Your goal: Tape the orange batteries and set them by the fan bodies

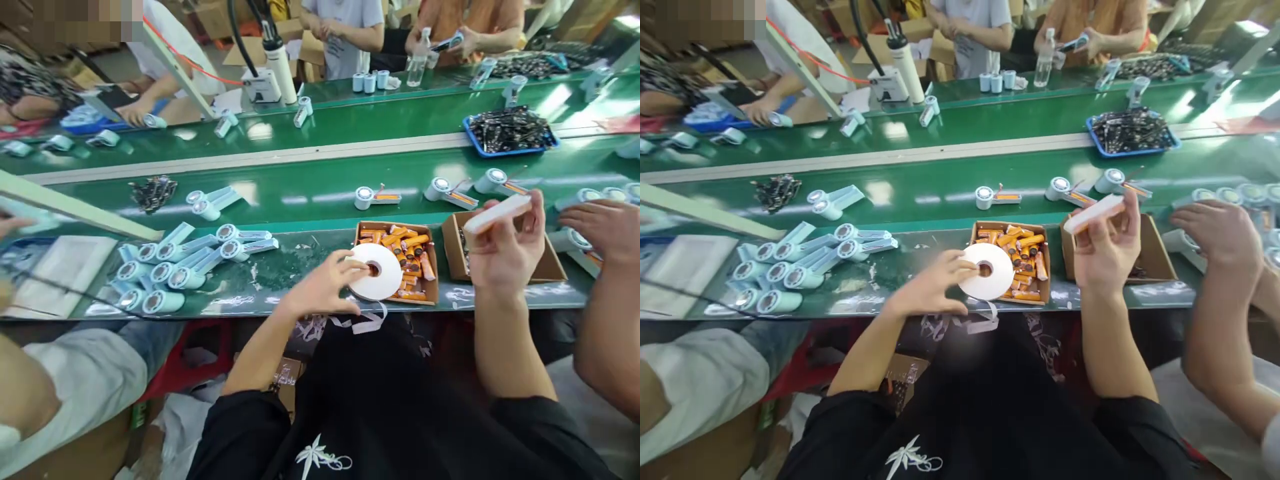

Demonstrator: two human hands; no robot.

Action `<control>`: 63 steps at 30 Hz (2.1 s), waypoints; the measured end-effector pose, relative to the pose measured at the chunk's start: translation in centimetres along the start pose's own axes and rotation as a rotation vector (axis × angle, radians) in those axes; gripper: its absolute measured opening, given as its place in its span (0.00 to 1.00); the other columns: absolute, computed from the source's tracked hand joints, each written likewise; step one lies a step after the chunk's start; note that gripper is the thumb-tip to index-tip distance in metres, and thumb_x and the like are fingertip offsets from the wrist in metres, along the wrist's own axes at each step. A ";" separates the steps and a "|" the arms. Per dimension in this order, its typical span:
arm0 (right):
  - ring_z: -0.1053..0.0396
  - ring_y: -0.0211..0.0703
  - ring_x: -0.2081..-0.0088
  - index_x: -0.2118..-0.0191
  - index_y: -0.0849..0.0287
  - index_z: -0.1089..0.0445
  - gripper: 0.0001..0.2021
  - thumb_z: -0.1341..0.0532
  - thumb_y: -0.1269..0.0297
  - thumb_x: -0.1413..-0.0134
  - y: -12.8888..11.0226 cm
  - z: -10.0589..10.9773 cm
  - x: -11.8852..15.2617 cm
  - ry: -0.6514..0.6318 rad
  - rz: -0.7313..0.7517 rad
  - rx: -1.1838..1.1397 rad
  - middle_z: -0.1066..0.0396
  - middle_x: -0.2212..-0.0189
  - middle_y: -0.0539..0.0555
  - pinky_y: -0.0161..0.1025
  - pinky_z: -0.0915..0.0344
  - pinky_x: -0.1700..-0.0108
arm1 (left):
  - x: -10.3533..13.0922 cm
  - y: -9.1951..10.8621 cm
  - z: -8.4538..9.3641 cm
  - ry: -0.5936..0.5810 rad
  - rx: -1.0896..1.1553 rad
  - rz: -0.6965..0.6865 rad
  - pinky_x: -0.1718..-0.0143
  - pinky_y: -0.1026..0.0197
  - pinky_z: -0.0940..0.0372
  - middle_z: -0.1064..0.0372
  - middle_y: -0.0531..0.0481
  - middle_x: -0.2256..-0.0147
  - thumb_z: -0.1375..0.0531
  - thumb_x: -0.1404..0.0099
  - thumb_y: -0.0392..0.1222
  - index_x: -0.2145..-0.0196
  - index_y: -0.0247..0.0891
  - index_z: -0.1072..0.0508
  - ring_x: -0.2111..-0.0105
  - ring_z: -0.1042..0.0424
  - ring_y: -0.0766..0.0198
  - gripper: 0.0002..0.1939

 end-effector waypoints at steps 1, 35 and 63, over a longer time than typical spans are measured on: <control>0.28 0.57 0.38 0.51 0.58 0.23 0.24 0.57 0.62 0.26 -0.2 0.0 0.9 0.151 -0.063 -0.182 0.21 0.50 0.63 0.51 0.23 0.54 | 1.0 -2.7 1.0 0.054 -0.012 0.086 0.36 0.47 0.36 0.27 0.43 0.42 0.34 0.32 0.58 0.41 0.42 0.25 0.38 0.35 0.49 0.27; 0.19 0.41 0.59 0.42 0.55 0.26 0.19 0.36 0.61 0.37 -10.8 -8.6 -21.2 -0.153 0.193 -0.779 0.16 0.59 0.53 0.37 0.27 0.53 | -16.4 -21.2 3.0 -0.361 -0.218 0.388 0.52 0.52 0.31 0.25 0.49 0.64 0.32 0.34 0.45 0.66 0.36 0.23 0.60 0.26 0.60 0.09; 0.24 0.56 0.44 0.42 0.54 0.22 0.18 0.40 0.58 0.33 -12.0 -5.6 -21.1 -0.453 0.389 -0.212 0.20 0.46 0.60 0.47 0.29 0.42 | -14.8 -13.3 4.0 0.115 0.021 0.470 0.39 0.45 0.36 0.28 0.37 0.44 0.40 0.26 0.45 0.47 0.36 0.25 0.42 0.31 0.51 0.15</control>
Point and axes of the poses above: each hand's wrist, its own x-axis away from the middle knuckle, its own z-axis out of the back of the hand, y = z × x, the point moved 2 cm from there along -x, towards the middle knuckle
